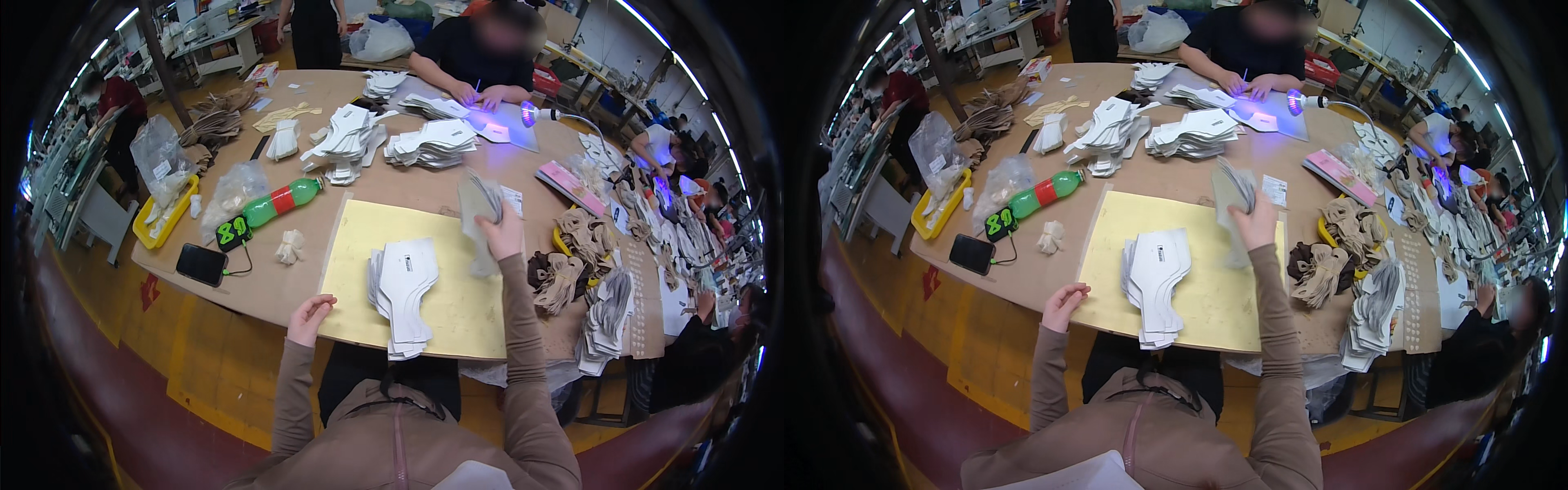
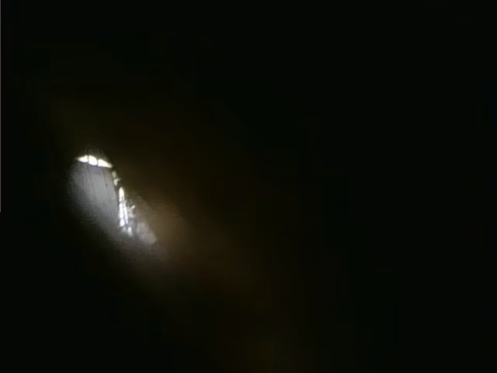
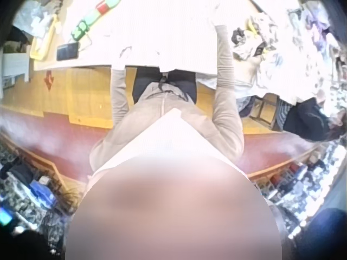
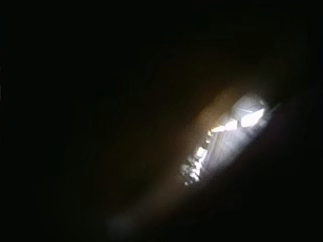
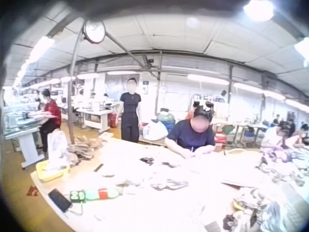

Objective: The person folds white paper pieces along pre-cut creases and stacks them on the table. The person repeatedly picks up individual pieces, folds them, and places them into a growing pile.

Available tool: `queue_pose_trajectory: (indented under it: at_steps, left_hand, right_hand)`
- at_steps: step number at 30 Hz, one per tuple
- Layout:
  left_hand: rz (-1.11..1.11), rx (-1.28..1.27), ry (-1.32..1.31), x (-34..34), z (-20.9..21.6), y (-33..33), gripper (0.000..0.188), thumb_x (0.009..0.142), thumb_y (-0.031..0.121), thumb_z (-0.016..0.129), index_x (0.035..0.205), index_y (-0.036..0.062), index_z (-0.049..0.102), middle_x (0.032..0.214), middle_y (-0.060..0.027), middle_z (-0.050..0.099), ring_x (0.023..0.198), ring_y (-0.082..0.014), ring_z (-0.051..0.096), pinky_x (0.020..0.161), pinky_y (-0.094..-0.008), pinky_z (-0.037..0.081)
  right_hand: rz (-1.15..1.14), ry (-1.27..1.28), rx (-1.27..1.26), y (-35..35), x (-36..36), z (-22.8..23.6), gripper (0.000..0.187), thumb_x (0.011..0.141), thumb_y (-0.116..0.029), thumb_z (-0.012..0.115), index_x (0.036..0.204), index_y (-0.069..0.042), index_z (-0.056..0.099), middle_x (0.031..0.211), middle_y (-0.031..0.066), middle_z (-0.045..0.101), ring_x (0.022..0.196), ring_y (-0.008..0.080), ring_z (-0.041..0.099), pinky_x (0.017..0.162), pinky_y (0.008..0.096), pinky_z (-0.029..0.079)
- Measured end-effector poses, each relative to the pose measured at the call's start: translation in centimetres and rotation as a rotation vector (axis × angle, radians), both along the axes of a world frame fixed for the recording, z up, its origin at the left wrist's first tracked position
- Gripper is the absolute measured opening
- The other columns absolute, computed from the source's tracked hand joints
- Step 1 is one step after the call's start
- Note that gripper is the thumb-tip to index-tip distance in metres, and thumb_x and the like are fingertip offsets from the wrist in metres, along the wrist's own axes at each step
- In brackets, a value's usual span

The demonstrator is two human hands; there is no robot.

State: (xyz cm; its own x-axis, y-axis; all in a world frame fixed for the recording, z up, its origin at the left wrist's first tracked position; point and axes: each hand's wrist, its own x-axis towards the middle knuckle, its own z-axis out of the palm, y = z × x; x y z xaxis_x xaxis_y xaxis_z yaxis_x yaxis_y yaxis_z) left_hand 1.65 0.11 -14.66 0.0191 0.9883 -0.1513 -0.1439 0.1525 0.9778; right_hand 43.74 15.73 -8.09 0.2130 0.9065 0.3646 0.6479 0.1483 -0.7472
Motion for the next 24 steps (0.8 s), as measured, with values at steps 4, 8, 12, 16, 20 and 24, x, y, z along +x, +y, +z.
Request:
queue_pose_trajectory:
  at_steps: [4, 8, 12, 16, 20, 24]
  left_hand:
    - [0.014, -0.049, 0.026, -0.5, -0.4, -0.6, 0.026, 0.100, 0.009, 0.059, 0.122, -0.0047, 0.062, 0.116, -0.0115, 0.069, 0.111, -0.0158, 0.063, 0.100, -0.0280, 0.047]
    - [0.028, -0.100, 0.022, -0.9, -0.7, -1.1, 0.026, 0.100, 0.009, 0.060, 0.122, -0.0039, 0.062, 0.117, -0.0116, 0.069, 0.111, -0.0156, 0.064, 0.100, -0.0278, 0.047]
    - [0.034, -0.092, 0.031, -1.3, -0.7, -1.2, 0.026, 0.100, 0.009, 0.059, 0.122, -0.0031, 0.063, 0.117, -0.0110, 0.069, 0.111, -0.0153, 0.063, 0.099, -0.0269, 0.047]
    - [0.012, -0.039, 0.036, -2.2, -0.9, -1.3, 0.029, 0.100, 0.015, 0.059, 0.125, -0.0004, 0.062, 0.119, -0.0087, 0.069, 0.107, -0.0120, 0.063, 0.089, -0.0228, 0.047]
    - [0.028, -0.034, 0.038, -3.0, -1.2, -1.8, 0.031, 0.101, 0.018, 0.059, 0.127, 0.0025, 0.063, 0.120, -0.0062, 0.069, 0.106, -0.0103, 0.063, 0.084, -0.0212, 0.047]
    - [0.047, -0.071, 0.035, -2.4, -0.8, -2.7, 0.029, 0.101, 0.015, 0.059, 0.126, 0.0008, 0.063, 0.119, -0.0077, 0.070, 0.108, -0.0118, 0.063, 0.091, -0.0233, 0.047]
  right_hand:
    - [0.025, -0.472, 0.177, 1.3, -0.1, 2.7, 0.061, 0.070, -0.013, 0.077, 0.128, -0.005, 0.056, 0.105, 0.0213, 0.062, 0.102, 0.0415, 0.058, 0.087, 0.0479, 0.048]
    - [0.044, -0.603, -0.054, 0.6, -1.9, 0.8, 0.062, 0.070, -0.011, 0.077, 0.129, -0.014, 0.058, 0.102, 0.0174, 0.065, 0.094, 0.0393, 0.062, 0.083, 0.0481, 0.052]
    - [0.128, -0.537, -0.173, 1.7, -1.4, 0.8, 0.068, 0.070, -0.016, 0.080, 0.134, -0.013, 0.057, 0.109, 0.0183, 0.069, 0.099, 0.0379, 0.065, 0.087, 0.0450, 0.053]
    - [0.253, -0.187, -0.502, 6.1, 3.0, 4.1, 0.086, 0.068, -0.020, 0.086, 0.145, -0.010, 0.048, 0.130, 0.0211, 0.063, 0.117, 0.0307, 0.063, 0.100, 0.0367, 0.049]
    - [0.443, 0.131, -0.477, 9.9, 6.7, 3.9, 0.093, 0.074, -0.031, 0.086, 0.151, -0.009, 0.040, 0.141, 0.0240, 0.054, 0.127, 0.0291, 0.056, 0.106, 0.0364, 0.044]
    - [0.302, 0.015, -0.486, 10.8, 7.3, 0.3, 0.086, 0.083, -0.033, 0.079, 0.154, -0.009, 0.037, 0.152, 0.0237, 0.042, 0.138, 0.0340, 0.045, 0.110, 0.0379, 0.041]
